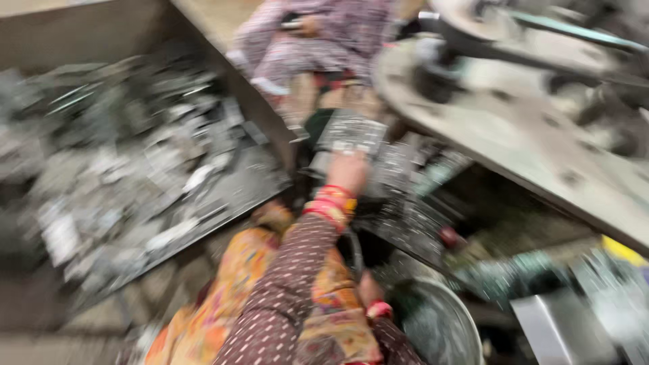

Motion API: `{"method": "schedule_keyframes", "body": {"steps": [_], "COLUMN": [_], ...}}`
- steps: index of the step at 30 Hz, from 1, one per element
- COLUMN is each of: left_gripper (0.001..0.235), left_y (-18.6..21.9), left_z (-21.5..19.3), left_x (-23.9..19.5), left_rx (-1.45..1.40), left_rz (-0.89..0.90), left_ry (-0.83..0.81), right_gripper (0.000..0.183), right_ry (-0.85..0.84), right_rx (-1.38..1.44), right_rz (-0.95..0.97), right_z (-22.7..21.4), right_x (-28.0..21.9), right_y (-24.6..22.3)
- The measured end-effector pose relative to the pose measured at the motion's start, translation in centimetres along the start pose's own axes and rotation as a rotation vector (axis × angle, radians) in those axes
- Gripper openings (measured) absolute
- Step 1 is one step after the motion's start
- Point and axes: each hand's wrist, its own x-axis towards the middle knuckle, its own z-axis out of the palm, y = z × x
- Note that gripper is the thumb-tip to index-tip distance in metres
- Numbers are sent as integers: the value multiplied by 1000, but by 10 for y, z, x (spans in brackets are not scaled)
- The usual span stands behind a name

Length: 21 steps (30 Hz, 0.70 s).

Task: The person positions small metal plates onto a punching machine and depresses a lever to punch holes, then places the finished plates into a large metal bin.

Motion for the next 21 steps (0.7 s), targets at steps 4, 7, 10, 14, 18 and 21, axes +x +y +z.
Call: {"method": "schedule_keyframes", "body": {"steps": [4, 7, 10, 14, 18, 21], "left_gripper": [12, 23, 43, 14, 39, 56], "left_y": [-11, -52, -123, -270, -341, -352], "left_z": [-29, -55, -55, -44, -55, -70], "left_x": [-51, -117, -175, -259, -337, -350], "left_rx": [-14, 113, -10, 368, 377, 86], "left_rz": [319, 234, -205, -583, -689, -727], "left_ry": [650, 556, 416, 82, 79, -14], "right_gripper": [62, 72, 64, 56, 49, 49], "right_ry": [-5, 36, -31, -134, -128, -110], "right_rx": [-73, -96, 4, 136, 144, 107], "right_rz": [-117, -78, 3, 30, 71, 72], "right_z": [-25, -62, -101, -125, -129, -130], "right_x": [2, 1, -1, -15, -20, -21], "right_y": [13, 12, -12, -39, -47, -48]}}
